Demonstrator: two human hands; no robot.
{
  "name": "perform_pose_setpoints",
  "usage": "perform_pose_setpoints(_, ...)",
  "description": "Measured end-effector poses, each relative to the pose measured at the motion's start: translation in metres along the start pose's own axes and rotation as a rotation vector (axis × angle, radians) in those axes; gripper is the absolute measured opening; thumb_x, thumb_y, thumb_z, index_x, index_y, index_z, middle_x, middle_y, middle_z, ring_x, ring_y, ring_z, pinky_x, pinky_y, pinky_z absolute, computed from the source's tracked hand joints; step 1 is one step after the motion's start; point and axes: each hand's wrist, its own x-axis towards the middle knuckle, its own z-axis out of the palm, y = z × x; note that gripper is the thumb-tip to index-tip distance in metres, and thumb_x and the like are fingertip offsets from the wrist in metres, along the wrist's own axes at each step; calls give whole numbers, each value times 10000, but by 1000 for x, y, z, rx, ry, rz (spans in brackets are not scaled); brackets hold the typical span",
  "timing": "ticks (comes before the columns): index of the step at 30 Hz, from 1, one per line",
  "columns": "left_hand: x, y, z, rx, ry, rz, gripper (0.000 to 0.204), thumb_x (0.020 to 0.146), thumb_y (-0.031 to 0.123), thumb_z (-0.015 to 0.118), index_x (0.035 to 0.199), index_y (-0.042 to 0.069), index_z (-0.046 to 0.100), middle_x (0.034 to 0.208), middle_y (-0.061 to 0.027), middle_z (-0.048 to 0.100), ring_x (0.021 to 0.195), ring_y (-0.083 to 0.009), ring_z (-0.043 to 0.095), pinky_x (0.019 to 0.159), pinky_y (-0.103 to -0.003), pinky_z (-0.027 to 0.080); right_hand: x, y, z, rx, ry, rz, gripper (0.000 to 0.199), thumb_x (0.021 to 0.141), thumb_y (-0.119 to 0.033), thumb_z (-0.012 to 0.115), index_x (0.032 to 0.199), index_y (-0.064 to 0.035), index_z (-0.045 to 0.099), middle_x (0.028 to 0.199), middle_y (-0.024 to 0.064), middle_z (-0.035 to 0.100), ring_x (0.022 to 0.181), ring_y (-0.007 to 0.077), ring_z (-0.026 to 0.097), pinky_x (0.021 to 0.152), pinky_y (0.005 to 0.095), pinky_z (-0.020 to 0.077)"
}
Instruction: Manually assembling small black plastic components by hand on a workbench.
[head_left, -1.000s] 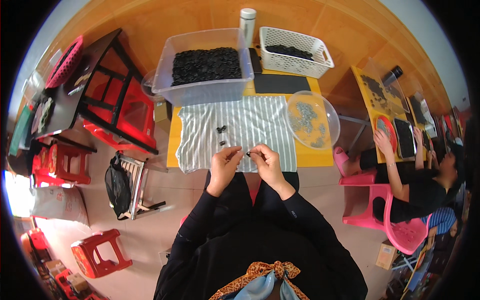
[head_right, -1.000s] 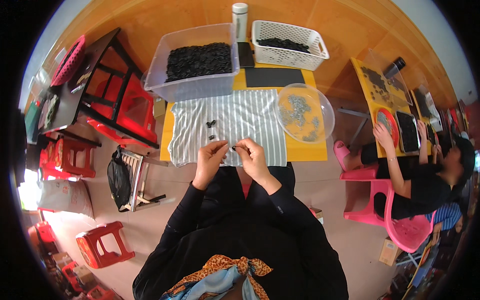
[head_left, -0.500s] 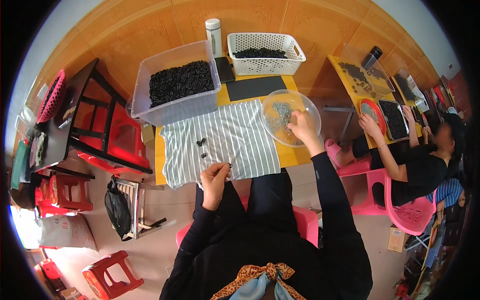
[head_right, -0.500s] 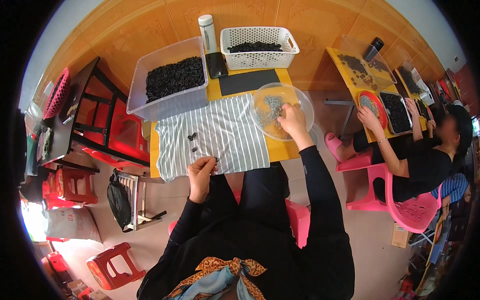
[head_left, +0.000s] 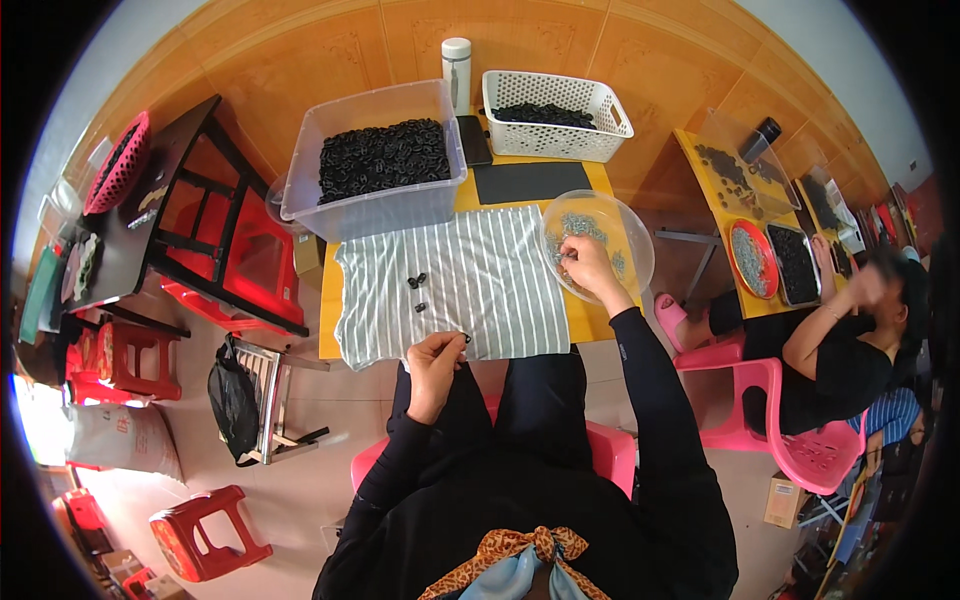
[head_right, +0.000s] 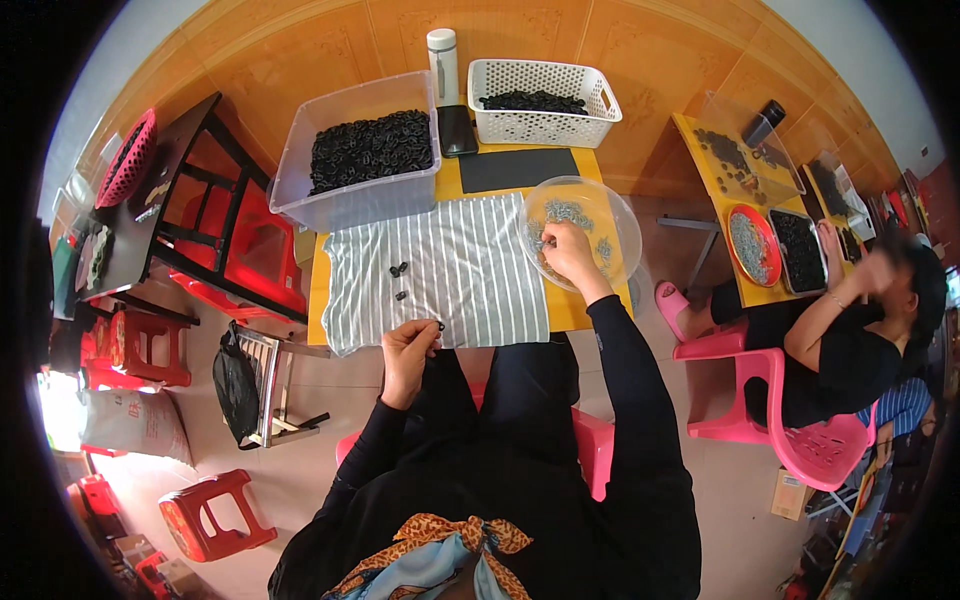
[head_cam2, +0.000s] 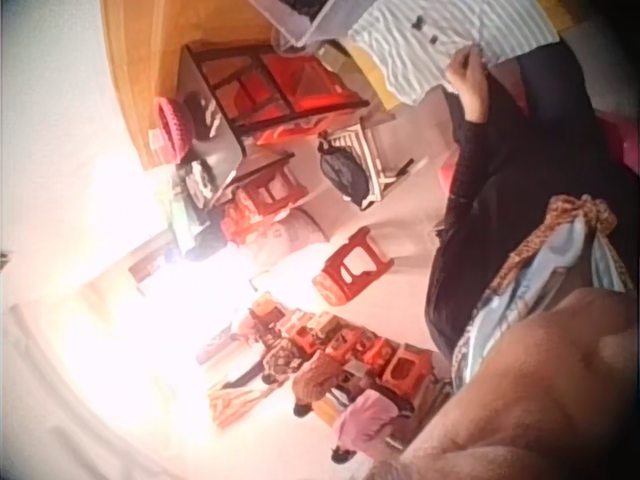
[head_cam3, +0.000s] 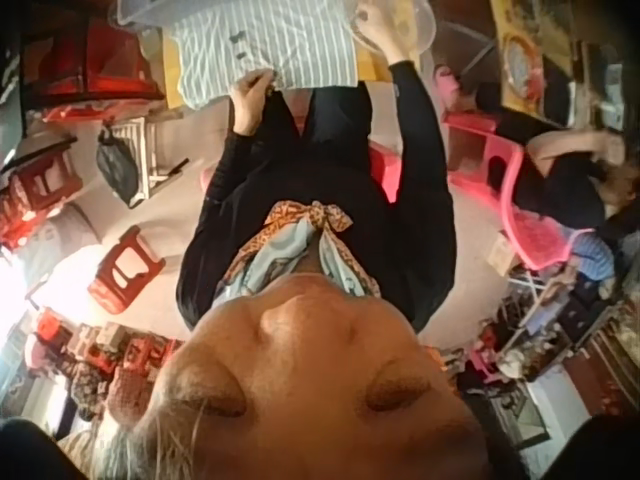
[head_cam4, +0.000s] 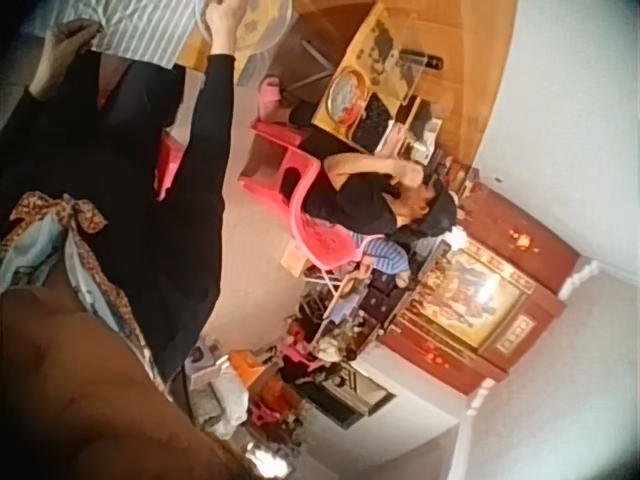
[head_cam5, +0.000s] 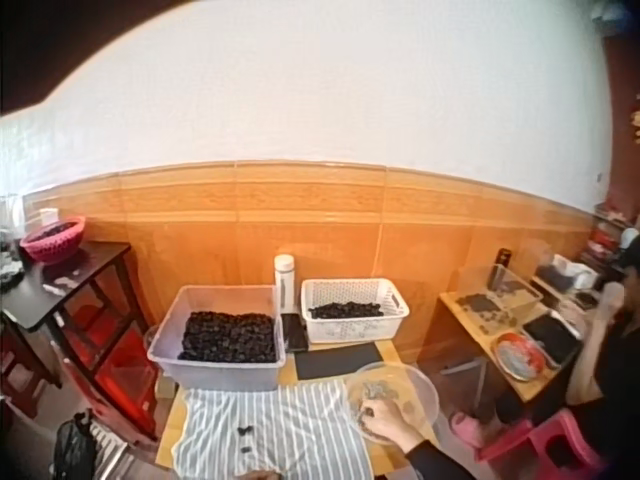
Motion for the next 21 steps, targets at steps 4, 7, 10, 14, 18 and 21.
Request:
perform_pose_setpoints(4, -3, 0, -1, -26, 7, -8, 125, 845, 79, 631, 881, -36, 663, 704, -27, 616, 598, -69, 554, 527, -194, 420, 3, 10, -5, 158, -48, 69, 124, 675, 26, 634, 793, -11, 616, 698, 109, 600, 614, 227, 578, 568, 334, 468)
perform_pose_setpoints(7, -4, -1, -3, -34, 4, -7, 123, 846, 77, 628, 875, -38, 663, 698, -26, 612, 595, -70, 552, 527, -195, 421, 4, 2, -15, 760, -45, 427, 59, 726, 13, 650, 766, -19, 621, 694, 5, 593, 587, 63, 537, 473, 186, 405)
perform_pose_setpoints(10, -3, -2, -5, -36, 0, -4, 125, 846, 76, 627, 873, -40, 662, 695, -25, 610, 594, -71, 551, 528, -197, 423, 5, -35, -28, 876, -119, 421, 51, 745, 5, 649, 771, -35, 632, 697, 9, 598, 589, 65, 538, 479, 190, 414)
perform_pose_setpoints(14, -4, -5, -5, -39, 2, -4, 128, 841, 80, 635, 871, -39, 672, 706, -35, 628, 594, -72, 554, 534, -199, 417, 10, -74, -11, 739, -302, 289, 43, 767, -8, 650, 807, -20, 638, 721, 21, 611, 597, 69, 544, 507, 204, 442)
perform_pose_setpoints(18, -2, -9, -7, -33, -2, -8, 133, 845, 81, 630, 880, -44, 661, 699, -29, 613, 586, -73, 552, 529, -200, 423, 20, -91, 19, 753, -300, 260, 99, 804, 26, 596, 897, 19, 629, 742, 41, 616, 606, 85, 553, 524, 219, 456)
perform_pose_setpoints(21, -2, -11, -11, -22, 19, -26, 138, 843, 84, 635, 885, -45, 662, 701, -30, 615, 583, -71, 552, 527, -198, 422, 23, -110, 23, 817, -251, 240, 102, 826, 34, 565, 912, 34, 620, 752, 51, 617, 626, 96, 568, 538, 215, 462)
